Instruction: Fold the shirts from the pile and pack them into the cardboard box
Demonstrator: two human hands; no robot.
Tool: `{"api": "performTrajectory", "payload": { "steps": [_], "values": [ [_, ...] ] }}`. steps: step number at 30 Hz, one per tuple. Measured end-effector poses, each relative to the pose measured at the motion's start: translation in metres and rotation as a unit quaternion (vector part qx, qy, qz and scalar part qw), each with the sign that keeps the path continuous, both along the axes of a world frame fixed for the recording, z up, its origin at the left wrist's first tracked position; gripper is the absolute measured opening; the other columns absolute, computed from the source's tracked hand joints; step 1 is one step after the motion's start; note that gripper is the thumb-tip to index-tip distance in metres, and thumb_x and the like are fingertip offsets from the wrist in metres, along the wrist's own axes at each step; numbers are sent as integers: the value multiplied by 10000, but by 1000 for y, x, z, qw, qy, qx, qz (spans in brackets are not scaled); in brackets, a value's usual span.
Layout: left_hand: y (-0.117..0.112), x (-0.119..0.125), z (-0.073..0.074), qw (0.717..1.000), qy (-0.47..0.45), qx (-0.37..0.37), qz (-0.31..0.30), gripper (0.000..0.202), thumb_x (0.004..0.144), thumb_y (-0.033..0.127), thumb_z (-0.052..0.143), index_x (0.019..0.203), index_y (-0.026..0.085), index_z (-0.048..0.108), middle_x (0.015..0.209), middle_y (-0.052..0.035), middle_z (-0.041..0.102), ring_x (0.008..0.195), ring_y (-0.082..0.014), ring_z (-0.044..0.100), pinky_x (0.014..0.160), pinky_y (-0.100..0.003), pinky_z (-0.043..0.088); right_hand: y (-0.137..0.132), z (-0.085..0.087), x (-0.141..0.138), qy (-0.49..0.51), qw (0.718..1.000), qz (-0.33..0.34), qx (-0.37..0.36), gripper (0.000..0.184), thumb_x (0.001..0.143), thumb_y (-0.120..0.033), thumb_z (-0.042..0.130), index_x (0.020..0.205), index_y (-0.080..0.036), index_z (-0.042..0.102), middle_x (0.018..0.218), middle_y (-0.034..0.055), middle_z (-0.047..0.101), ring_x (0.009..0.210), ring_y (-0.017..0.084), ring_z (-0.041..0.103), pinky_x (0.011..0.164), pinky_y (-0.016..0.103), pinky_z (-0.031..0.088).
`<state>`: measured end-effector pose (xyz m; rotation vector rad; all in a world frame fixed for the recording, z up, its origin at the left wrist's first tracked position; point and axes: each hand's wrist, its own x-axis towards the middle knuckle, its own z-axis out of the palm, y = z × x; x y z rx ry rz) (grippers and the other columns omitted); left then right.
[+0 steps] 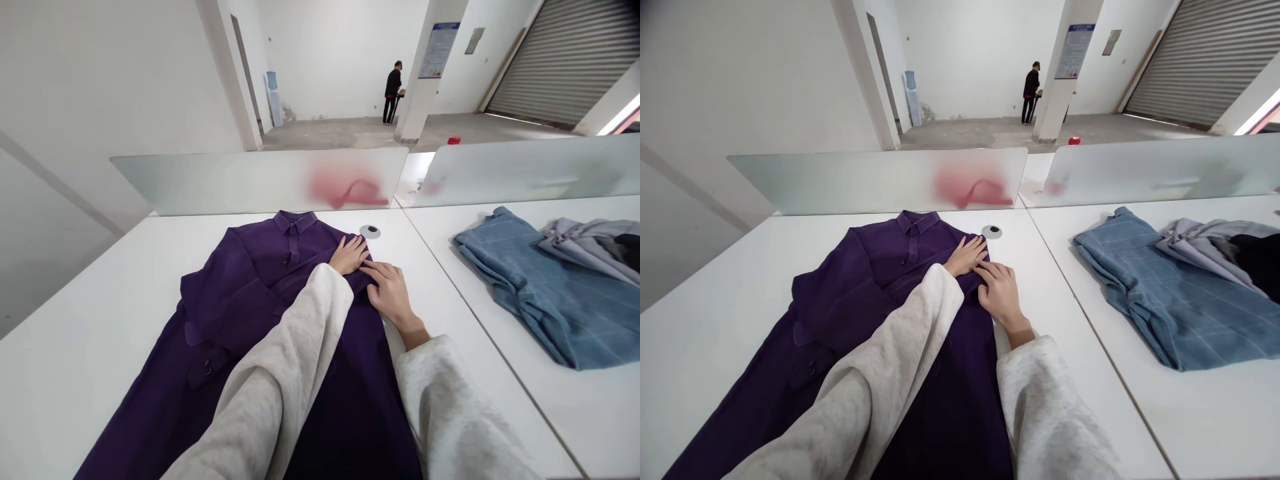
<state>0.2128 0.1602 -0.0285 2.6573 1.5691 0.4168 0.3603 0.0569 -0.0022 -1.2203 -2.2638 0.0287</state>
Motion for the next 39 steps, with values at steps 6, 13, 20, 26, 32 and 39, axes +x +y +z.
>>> {"api": "performTrajectory", "payload": {
  "steps": [6,13,20,26,32,39],
  "values": [
    [1,-2,0,1000,-16,-18,-8,424,959,305,288,1344,202,431,1486,-88,346,1400,-191,229,1145,-477,97,-2,-4,-5,12,999,25,17,473,875,-179,333,1316,-144,501,1417,83,443,1313,210,365,1050,396,306],
    [0,-2,9,996,-77,-27,38,447,971,215,171,1325,174,441,1383,-75,498,1309,-130,402,1145,-380,182,14,-31,-3,-146,982,-52,-109,539,957,-350,309,1433,-98,333,1491,127,304,1384,286,239,1103,474,222],
    [-27,-3,54,994,-68,-72,42,393,928,222,363,1287,99,466,1305,-146,558,1194,-215,523,1089,-430,281,17,-29,1,-148,981,-42,-115,534,962,-334,308,1443,-102,309,1499,125,282,1391,271,222,1108,469,226],
    [-91,-72,154,999,-9,-41,-32,338,884,268,436,1182,196,577,1224,-52,618,1147,-188,539,1006,-305,355,17,-33,5,-116,988,-35,-92,492,954,-338,346,1405,-148,388,1470,126,350,1382,253,257,1090,481,262],
    [-167,-190,158,996,3,-14,90,376,856,296,396,1176,254,589,1212,-32,623,1136,-183,542,1008,-316,362,20,-36,10,-46,994,-11,-94,435,928,-327,376,1311,-167,506,1409,126,447,1344,248,337,1068,489,289],
    [-212,-246,63,990,-43,-4,135,368,871,348,344,1097,268,624,1164,-26,658,1102,-173,575,1020,-325,390,13,-22,18,102,991,-68,-57,366,873,-302,350,1008,-136,647,977,109,667,920,214,586,870,355,430]
  ]
}}
